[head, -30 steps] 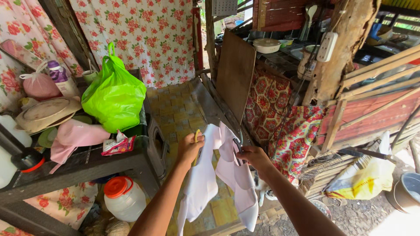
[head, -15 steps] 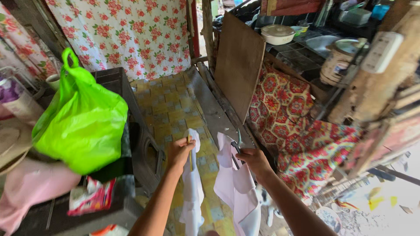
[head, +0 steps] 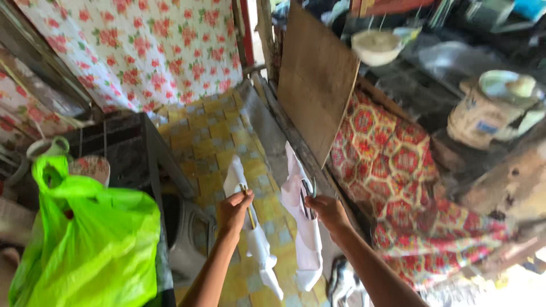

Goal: The person gathers clothes from a storage area and places a white shirt onto a hanger, then moves to a bedroom and hangs the shirt on a hook on the ceiling.

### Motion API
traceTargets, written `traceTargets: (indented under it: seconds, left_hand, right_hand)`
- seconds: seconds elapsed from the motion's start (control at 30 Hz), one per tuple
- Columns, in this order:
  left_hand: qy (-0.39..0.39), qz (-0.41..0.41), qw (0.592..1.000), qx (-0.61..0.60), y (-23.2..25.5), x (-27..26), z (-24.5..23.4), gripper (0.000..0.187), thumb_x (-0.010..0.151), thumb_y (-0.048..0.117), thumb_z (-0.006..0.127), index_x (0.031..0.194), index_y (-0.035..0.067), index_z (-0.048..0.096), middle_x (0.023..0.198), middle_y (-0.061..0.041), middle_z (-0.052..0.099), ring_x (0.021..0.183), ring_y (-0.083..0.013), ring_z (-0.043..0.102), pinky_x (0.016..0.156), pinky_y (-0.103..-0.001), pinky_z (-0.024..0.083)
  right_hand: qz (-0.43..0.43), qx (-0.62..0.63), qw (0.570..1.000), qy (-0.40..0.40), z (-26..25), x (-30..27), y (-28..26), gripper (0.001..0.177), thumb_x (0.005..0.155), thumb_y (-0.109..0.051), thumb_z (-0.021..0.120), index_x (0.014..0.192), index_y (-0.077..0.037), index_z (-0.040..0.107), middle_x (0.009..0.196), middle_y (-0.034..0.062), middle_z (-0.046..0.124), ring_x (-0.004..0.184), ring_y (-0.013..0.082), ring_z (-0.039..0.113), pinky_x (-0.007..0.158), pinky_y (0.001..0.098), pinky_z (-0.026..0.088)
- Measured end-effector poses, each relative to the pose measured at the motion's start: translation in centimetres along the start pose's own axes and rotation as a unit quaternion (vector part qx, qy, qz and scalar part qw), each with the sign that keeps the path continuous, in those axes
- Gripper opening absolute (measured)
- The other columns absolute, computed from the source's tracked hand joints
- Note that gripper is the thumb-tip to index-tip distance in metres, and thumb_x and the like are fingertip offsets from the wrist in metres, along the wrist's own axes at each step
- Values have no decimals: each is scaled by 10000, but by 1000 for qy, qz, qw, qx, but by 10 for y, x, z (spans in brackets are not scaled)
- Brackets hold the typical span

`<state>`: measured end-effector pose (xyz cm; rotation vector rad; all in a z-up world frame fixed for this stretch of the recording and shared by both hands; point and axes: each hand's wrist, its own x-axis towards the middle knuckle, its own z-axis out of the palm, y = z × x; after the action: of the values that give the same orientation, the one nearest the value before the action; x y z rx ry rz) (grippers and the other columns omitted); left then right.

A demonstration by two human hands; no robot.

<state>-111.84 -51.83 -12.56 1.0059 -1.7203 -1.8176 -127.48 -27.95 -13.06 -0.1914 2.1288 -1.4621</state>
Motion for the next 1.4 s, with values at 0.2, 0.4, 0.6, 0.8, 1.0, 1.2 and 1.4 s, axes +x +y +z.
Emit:
traceTargets:
  seconds: [0.2, 0.4, 0.6, 0.8, 1.0, 1.2, 1.4]
  left_hand:
    - [-2, 39, 999, -30, 58, 34, -3, 399, 879, 289, 761, 1130, -21, 767, 1066, -104, 809, 980, -148, 730, 881, -283, 530]
    - [1, 49, 997, -54, 78, 49, -7, 381, 907, 257, 722, 1174, -13, 750, 1123, -96, 793, 1038, -149, 728, 926, -272, 523]
    - [-19, 80, 992, -95, 81, 71, 3, 372, 931, 151, 678, 1264, -15, 680, 1221, -103, 744, 1138, -164, 692, 1000, -288, 506]
    - [-10, 74, 990, -118, 78, 106, 13, 351, 928, 92, 683, 1254, -39, 687, 1187, -128, 744, 1111, -183, 695, 1003, -305, 519]
    - [44, 33, 997, -55, 89, 170, 13, 365, 851, 133, 729, 1196, 17, 740, 1112, -84, 782, 1012, -141, 695, 887, -284, 526]
    - [93, 6, 995, -33, 113, 255, 25, 346, 827, 204, 768, 1140, 56, 776, 1040, -81, 788, 868, -147, 691, 729, -309, 534]
    - [124, 67, 989, -43, 119, 341, 20, 328, 830, 184, 783, 1123, 37, 784, 1010, -97, 815, 898, -129, 720, 789, -282, 551]
  right_hand:
    - [-53, 21, 998, 4, 0, 47, -44, 305, 938, -354, 678, 887, -84, 810, 713, -6, 635, 603, 121, 446, 575, 321, 378]
    - [-59, -11, 998, 20, 4, 47, -81, 386, 967, -406, 625, 828, -73, 762, 690, -23, 597, 620, 111, 428, 595, 312, 375]
    - [-35, -11, 999, 40, 5, 54, -106, 430, 980, -421, 642, 795, -61, 787, 673, 4, 560, 649, 126, 418, 627, 329, 361]
    - [-27, -7, 999, 39, 13, 100, -119, 438, 961, -446, 658, 780, -70, 792, 667, -9, 628, 625, 126, 442, 603, 328, 369]
    - [-66, 17, 997, -43, 30, 193, -119, 440, 914, -476, 732, 750, -71, 777, 644, -14, 587, 582, 115, 428, 539, 317, 325]
    - [-60, -22, 995, -76, 48, 285, -175, 465, 862, -500, 767, 732, -55, 786, 584, -10, 519, 539, 116, 420, 519, 307, 335]
    - [-81, -23, 989, -120, 82, 371, -232, 345, 833, -416, 797, 827, -71, 817, 676, -9, 667, 532, 91, 436, 500, 297, 312]
